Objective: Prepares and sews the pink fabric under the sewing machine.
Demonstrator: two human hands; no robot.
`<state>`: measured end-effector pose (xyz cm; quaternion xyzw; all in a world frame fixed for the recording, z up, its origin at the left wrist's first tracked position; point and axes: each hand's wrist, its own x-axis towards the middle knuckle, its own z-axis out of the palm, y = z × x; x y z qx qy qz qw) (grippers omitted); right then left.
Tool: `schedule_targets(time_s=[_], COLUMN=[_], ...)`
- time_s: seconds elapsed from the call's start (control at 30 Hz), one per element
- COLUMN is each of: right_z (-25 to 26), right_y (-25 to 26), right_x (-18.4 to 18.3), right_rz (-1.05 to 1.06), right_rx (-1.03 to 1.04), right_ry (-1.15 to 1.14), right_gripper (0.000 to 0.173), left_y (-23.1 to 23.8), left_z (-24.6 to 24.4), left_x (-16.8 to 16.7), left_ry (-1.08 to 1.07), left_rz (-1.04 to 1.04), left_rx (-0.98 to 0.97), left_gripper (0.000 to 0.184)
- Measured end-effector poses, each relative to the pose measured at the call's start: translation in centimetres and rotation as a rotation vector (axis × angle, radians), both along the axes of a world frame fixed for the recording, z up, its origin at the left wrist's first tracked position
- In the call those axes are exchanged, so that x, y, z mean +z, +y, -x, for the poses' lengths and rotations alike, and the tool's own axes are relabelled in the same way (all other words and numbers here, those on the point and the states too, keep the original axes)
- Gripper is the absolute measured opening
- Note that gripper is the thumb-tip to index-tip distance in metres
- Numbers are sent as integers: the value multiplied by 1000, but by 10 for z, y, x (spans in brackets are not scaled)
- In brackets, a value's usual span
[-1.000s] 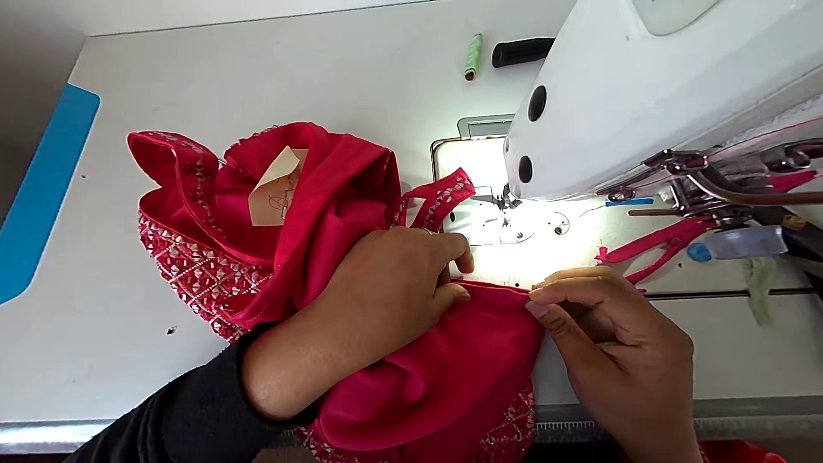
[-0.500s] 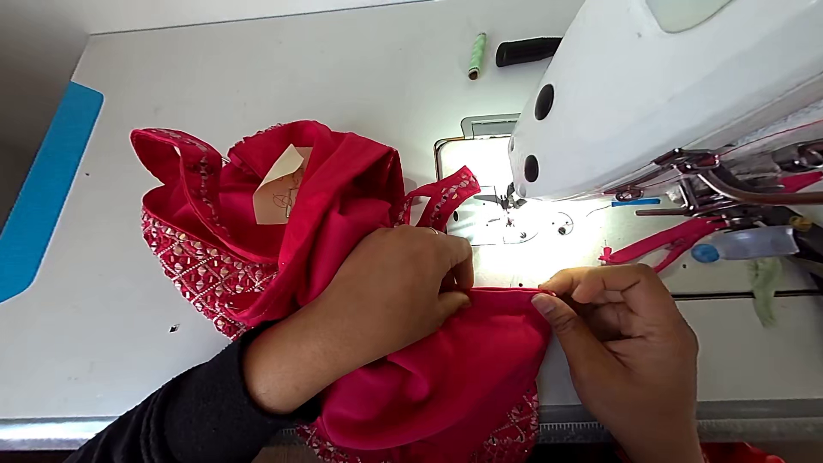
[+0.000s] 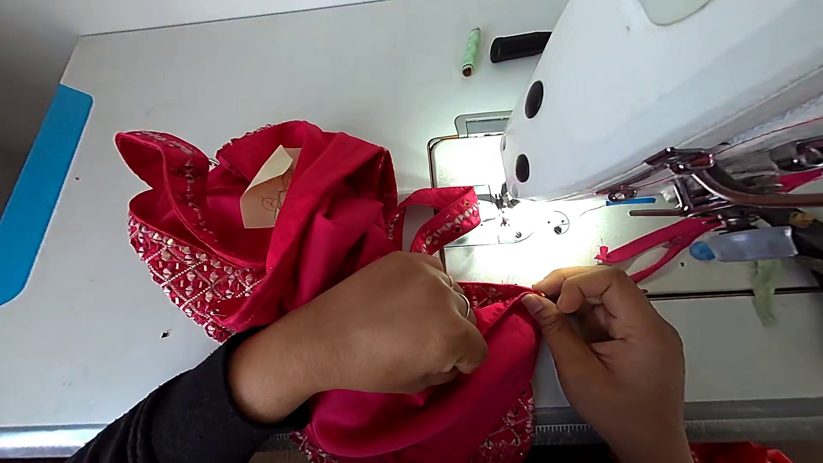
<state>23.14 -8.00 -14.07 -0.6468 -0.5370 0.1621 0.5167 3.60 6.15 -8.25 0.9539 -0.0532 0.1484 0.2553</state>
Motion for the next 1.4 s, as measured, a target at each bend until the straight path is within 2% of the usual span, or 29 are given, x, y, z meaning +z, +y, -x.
schedule_targets(time_s=[0.2,0.33,0.43,0.57,1.0,1.17,1.3,1.4], right_z=[0,0,1,2,7,7,3,-1], right_y=[0,0,0,1,3,4,6,8], right_x=[1,1,2,2,4,6,13,19], right_rz=[-3,5,10,19,74,114,148,206], right_rx=[9,0,-16,-30,-87,-95,-67,-52], right_ry=[4,10,7,-18,-160,-298,-413,-433], right_gripper=[12,12,12,13,9,8,19,17], left_y=[0,1,1,0,-2,-3,-5,-5], left_z=[-1,0,-1,-3,-6,-8,-10,-11], left_x=[-1,-2,-1,0,-4,-1,2,3], left_ry=[-31,81,191,253,236,271,282,286], left_rz=[104,107,92,76,-62,-83,-99,-105], left_rx=[10,252,436,576,613,625,623,611], left_gripper=[19,11,18,12,11,10,10,9])
